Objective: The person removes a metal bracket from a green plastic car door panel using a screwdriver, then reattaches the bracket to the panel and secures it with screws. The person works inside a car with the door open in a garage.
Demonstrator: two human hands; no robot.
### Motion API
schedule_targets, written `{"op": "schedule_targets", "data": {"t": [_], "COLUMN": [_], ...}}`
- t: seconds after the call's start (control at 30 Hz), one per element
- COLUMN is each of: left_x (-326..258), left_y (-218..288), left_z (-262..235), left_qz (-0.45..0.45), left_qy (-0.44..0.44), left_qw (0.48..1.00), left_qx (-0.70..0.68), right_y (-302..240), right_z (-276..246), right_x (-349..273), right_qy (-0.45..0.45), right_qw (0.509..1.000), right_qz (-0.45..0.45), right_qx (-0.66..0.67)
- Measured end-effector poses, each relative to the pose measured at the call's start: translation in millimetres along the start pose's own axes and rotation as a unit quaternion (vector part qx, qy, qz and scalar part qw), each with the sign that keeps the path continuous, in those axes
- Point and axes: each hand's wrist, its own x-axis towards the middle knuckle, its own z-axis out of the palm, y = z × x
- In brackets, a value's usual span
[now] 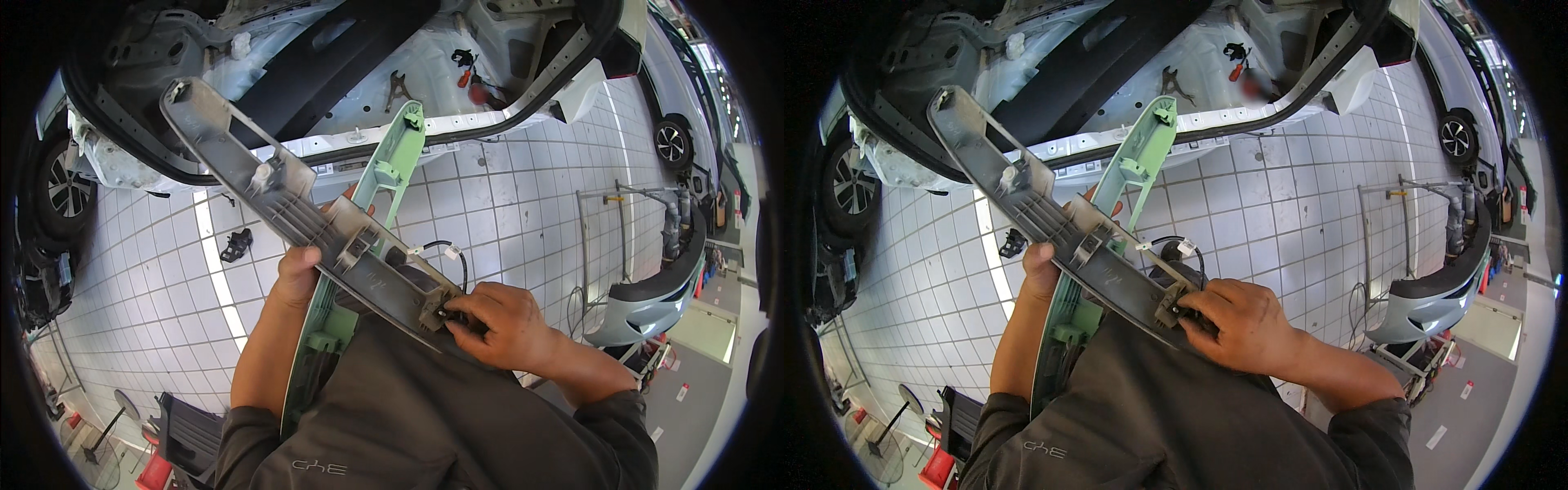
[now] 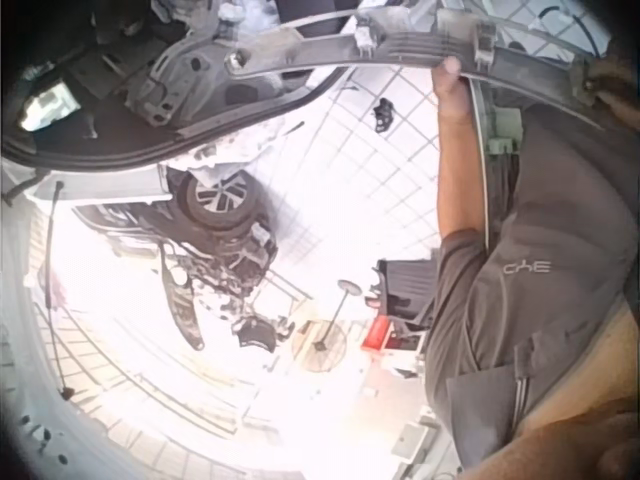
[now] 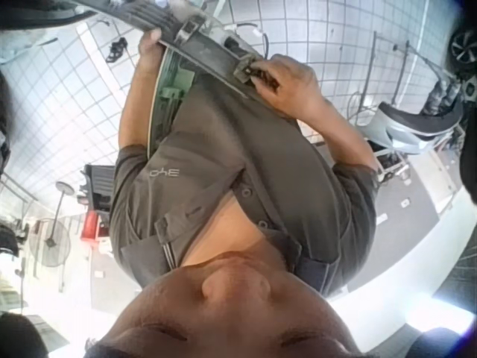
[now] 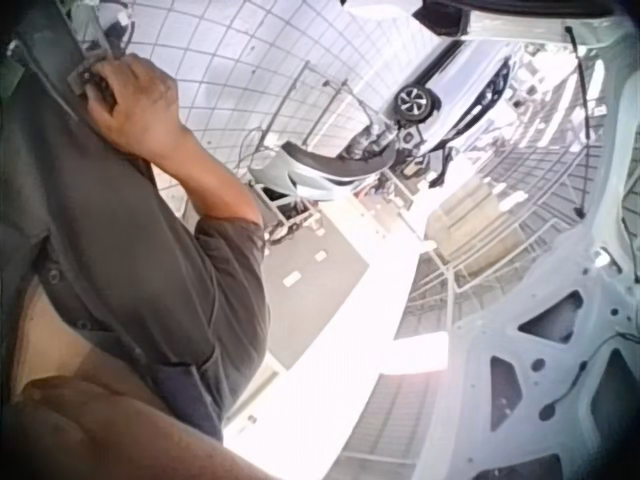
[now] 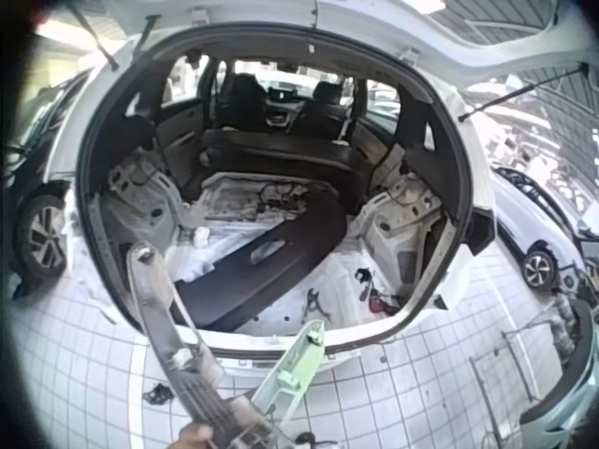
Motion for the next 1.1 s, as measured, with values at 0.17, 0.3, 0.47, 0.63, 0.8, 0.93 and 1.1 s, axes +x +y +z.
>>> {"op": "schedule_targets", "data": {"t": [0.17,0.3,0.47,0.63,0.8,0.93,1.1], "left_x": [8.1,12.9,14.3,13.3,10.4,14.3,11.0], "left_y": [-11.7,-20.9,-12.3,-8.0,-2.4,-4.6,-1.3], "left_z": [-22.0,-33.4,-19.5,-17.9,-7.6,-12.8,-4.1], "left_qz": [0.021,0.005,0.011,0.044,0.051,0.033,0.031], "left_qy": [-0.009,-0.006,-0.028,-0.027,-0.043,-0.039,-0.044], "left_qw": [0.999,0.999,0.998,0.993,0.991,0.992,0.995], "left_qx": [0.043,0.035,0.05,0.108,0.117,0.117,0.085], "right_y": [-0.8,5.3,4.9,6.7,10.8,10.0,11.4], "right_z": [1.9,-2.2,-0.9,-1.0,-1.5,2.7,0.6], "right_x": [3.7,10.0,10.6,8.6,10.0,9.4,9.5], "right_qy": [0.001,-0.016,-0.009,-0.004,0.017,0.022,0.027], "right_qw": [1.0,1.0,1.0,0.999,0.995,0.997,0.996], "right_qz": [0.012,0.004,-0.002,-0.034,-0.093,-0.08,-0.079], "right_qx": [0.001,-0.009,-0.007,-0.012,-0.013,0.004,0.004]}}
